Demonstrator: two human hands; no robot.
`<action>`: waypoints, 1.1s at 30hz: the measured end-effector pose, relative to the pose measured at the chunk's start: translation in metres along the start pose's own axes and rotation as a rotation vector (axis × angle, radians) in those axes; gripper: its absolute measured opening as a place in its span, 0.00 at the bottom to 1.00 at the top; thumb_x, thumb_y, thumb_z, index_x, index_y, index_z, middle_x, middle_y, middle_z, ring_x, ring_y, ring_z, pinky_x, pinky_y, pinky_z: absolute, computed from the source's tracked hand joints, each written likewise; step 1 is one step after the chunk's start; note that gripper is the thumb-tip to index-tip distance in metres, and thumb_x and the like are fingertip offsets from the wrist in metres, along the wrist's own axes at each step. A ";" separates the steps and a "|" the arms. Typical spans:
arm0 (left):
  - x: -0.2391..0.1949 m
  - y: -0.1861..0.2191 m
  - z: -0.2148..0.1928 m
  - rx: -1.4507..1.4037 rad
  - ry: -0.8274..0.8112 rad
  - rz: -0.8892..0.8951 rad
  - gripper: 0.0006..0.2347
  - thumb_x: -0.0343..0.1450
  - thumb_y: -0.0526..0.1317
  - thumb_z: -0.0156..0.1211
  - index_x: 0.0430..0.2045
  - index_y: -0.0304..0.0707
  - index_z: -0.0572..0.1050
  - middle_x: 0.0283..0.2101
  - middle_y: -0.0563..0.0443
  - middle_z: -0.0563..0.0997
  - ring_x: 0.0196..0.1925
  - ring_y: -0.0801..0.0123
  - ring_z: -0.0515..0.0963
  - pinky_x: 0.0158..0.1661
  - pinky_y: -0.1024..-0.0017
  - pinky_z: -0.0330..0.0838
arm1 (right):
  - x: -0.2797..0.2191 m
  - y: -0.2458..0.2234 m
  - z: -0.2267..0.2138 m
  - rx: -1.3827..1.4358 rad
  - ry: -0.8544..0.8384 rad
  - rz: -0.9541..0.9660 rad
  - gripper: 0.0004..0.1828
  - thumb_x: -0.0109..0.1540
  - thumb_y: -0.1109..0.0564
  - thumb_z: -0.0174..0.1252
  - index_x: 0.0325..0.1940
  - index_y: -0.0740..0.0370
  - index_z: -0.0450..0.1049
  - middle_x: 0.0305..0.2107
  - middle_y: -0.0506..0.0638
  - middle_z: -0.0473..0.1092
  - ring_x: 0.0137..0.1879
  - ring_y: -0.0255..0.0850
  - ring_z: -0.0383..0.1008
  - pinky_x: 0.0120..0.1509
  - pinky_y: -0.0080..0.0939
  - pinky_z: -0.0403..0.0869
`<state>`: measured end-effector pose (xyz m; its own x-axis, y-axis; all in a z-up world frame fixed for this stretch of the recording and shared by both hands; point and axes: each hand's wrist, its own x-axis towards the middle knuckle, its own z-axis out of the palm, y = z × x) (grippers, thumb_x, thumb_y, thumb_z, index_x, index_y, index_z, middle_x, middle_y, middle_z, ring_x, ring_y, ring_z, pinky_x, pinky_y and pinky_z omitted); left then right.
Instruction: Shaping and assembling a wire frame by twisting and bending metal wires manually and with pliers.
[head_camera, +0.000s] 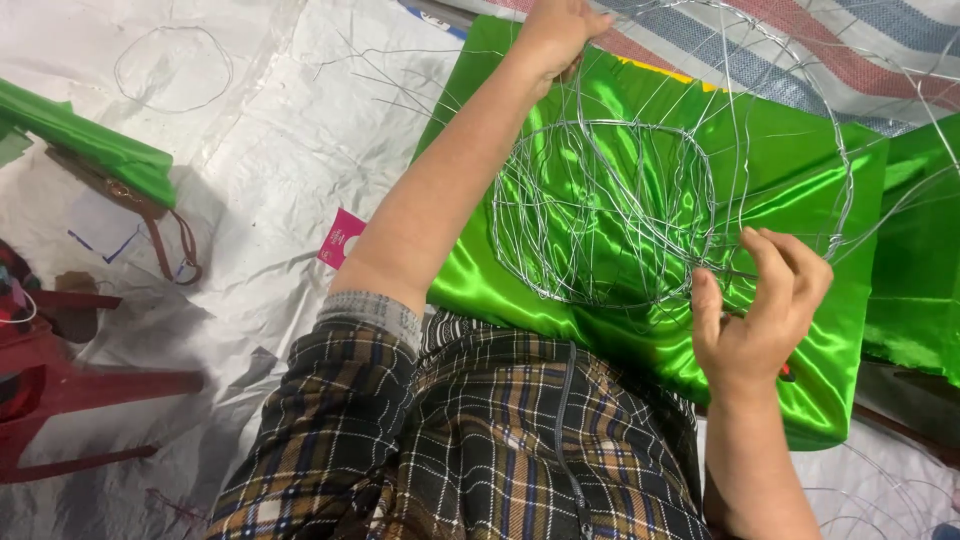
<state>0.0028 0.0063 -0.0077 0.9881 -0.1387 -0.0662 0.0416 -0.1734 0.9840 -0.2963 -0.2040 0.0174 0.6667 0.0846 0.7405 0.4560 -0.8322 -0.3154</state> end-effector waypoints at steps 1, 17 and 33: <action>-0.004 0.001 -0.001 0.001 0.001 -0.001 0.12 0.72 0.38 0.62 0.17 0.38 0.72 0.12 0.60 0.65 0.09 0.79 0.60 0.14 0.78 0.62 | -0.006 -0.001 0.004 0.001 -0.001 0.000 0.21 0.71 0.58 0.60 0.61 0.78 0.68 0.54 0.68 0.61 0.60 0.60 0.64 0.64 0.57 0.69; -0.049 0.019 -0.003 -0.559 -0.178 -0.284 0.12 0.68 0.39 0.56 0.34 0.23 0.77 0.14 0.52 0.73 0.12 0.74 0.70 0.13 0.78 0.61 | -0.043 0.001 0.017 -0.144 -0.007 0.181 0.33 0.67 0.63 0.58 0.74 0.70 0.54 0.65 0.65 0.59 0.74 0.64 0.54 0.81 0.67 0.52; -0.195 0.032 0.041 -1.149 -0.111 0.275 0.07 0.74 0.40 0.58 0.28 0.36 0.73 0.26 0.52 0.76 0.20 0.74 0.74 0.21 0.81 0.73 | 0.013 0.120 -0.021 0.338 -0.108 0.108 0.15 0.82 0.65 0.49 0.69 0.82 0.64 0.67 0.74 0.60 0.77 0.66 0.57 0.83 0.68 0.57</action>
<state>-0.1947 -0.0122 0.0300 0.9688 -0.1278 0.2125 -0.0060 0.8446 0.5354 -0.2454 -0.3145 0.0020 0.7718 0.0779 0.6310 0.5362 -0.6131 -0.5801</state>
